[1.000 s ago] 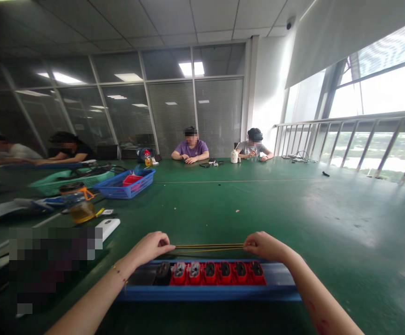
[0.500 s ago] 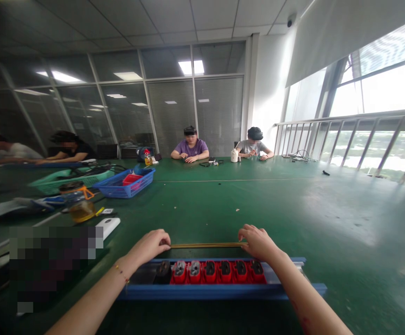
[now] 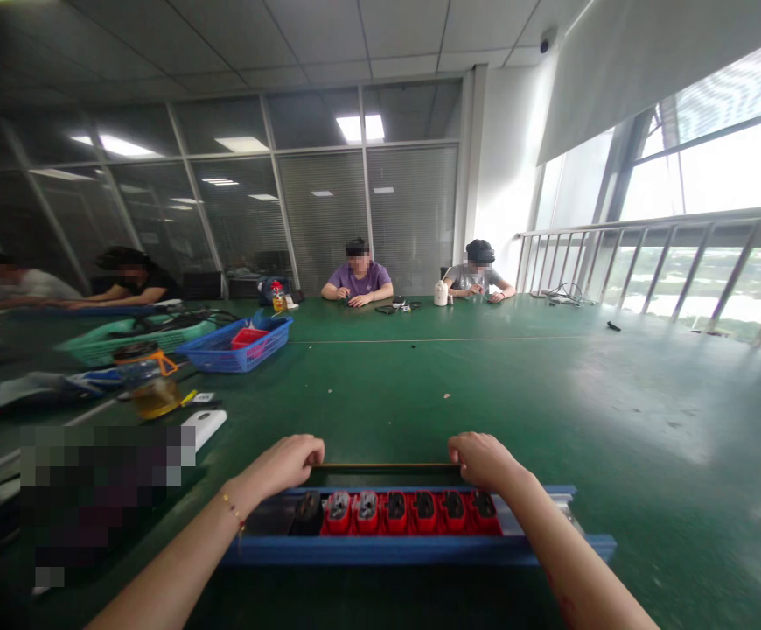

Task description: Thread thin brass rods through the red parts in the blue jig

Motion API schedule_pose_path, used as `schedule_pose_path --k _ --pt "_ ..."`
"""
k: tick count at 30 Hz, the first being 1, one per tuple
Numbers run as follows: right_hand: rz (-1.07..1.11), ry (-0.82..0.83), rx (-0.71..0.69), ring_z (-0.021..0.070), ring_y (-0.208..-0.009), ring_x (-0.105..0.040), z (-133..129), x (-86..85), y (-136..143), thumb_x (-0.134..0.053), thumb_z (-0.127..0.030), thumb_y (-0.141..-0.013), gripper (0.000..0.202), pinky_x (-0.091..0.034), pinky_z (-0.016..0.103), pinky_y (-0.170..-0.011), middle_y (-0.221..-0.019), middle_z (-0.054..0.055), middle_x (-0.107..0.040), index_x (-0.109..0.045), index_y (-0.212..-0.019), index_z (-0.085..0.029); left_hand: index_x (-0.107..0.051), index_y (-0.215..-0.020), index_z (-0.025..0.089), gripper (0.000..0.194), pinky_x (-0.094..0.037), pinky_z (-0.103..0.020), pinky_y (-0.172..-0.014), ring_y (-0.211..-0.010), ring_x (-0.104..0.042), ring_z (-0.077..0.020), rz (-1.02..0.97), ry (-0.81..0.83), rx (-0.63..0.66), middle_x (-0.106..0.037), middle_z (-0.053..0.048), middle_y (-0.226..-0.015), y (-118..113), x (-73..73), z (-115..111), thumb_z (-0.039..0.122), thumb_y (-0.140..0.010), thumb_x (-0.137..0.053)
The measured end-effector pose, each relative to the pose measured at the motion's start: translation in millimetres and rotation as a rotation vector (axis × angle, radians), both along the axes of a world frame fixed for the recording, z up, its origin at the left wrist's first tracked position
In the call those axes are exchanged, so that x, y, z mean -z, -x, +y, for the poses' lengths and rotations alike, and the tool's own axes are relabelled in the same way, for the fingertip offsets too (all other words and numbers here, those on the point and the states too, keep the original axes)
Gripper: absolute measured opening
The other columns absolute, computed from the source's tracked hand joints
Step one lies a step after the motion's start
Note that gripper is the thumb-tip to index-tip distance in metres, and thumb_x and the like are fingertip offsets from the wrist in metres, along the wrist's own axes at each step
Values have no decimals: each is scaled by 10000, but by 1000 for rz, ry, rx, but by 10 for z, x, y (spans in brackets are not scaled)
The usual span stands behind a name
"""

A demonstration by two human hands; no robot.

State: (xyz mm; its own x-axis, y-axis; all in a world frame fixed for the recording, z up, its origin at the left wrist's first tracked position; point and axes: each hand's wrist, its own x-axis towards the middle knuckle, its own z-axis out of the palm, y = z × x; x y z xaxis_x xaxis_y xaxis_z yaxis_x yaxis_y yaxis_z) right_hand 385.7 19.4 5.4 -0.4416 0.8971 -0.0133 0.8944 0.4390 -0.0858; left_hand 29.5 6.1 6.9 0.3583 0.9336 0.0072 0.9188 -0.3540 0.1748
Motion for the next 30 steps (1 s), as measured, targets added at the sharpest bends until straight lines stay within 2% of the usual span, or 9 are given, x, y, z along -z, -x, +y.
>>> schedule_pose_path --k 4,8,12,16,19,21,25,27,30 --pt "0 -19 -11 178 -753 -575 -13 -10 -1 -478 -89 -598 272 -351 234 -609 -826 15 -639 -614 -794 -220 -580 -746 203 254 -362 -211 -618 -716 -530 -127 -5 -13 -7 -576 -6 -778 -9 -4 -30 20 -646 -435" --pt "89 -64 -48 157 -715 -550 -52 -78 -27 -458 -122 -631 225 -352 230 -614 -802 18 -600 -617 -762 -215 -521 -708 188 184 -336 -219 -590 -673 -500 -124 -77 -104 2 -532 -6 -750 -7 -48 -74 49 -651 -413" --pt "260 -115 -25 135 -636 -499 -69 -209 -75 -455 -150 -658 239 -342 222 -580 -705 5 -541 -612 -831 -202 -465 -691 183 128 -331 -217 -587 -633 -467 -113 -205 -172 35 -498 4 -735 -55 -184 -125 80 -657 -397" --pt "400 -131 60 112 -517 -397 -89 -353 -115 -477 -188 -671 233 -296 216 -495 -553 -44 -392 -605 -866 -200 -487 -741 185 128 -332 -213 -587 -641 -467 -111 -332 -181 56 -513 7 -735 -160 -376 -213 117 -693 -390" --pt "441 -44 53 100 -496 -356 -177 -476 -142 -514 -281 -707 179 -274 213 -471 -529 -53 -354 -611 -827 -190 -525 -867 197 176 -338 -213 -594 -659 -489 -115 -380 -112 72 -549 5 -761 -214 -521 -318 186 -739 -404" --pt "442 73 3 95 -494 -348 -276 -580 -163 -539 -373 -719 232 -273 210 -461 -533 -52 -368 -604 -834 -182 -537 -921 201 209 -338 -212 -582 -653 -496 -119 -368 -19 86 -567 5 -756 -223 -613 -394 288 -763 -431" --pt "458 325 -158 101 -544 -397 -482 -783 -192 -460 -485 -785 365 -325 205 -489 -613 -30 -457 -540 -970 -180 -573 -878 177 392 -323 -214 -544 -624 -496 -128 -353 95 27 -583 -7 -718 -218 -757 -508 498 -786 -368" --pt "455 360 -191 101 -557 -412 -542 -829 -194 -390 -487 -827 364 -342 203 -502 -636 -23 -485 -506 -992 -184 -584 -810 167 452 -309 -216 -529 -612 -493 -132 -349 94 -16 -580 -11 -693 -215 -793 -540 539 -788 -327" --pt "395 333 -179 100 -557 -440 -568 -812 -184 -411 -483 -822 328 -351 198 -497 -637 -23 -515 -499 -937 -189 -579 -758 168 444 -300 -210 -518 -610 -498 -134 -320 123 -16 -576 -5 -671 -205 -798 -570 557 -761 -365"
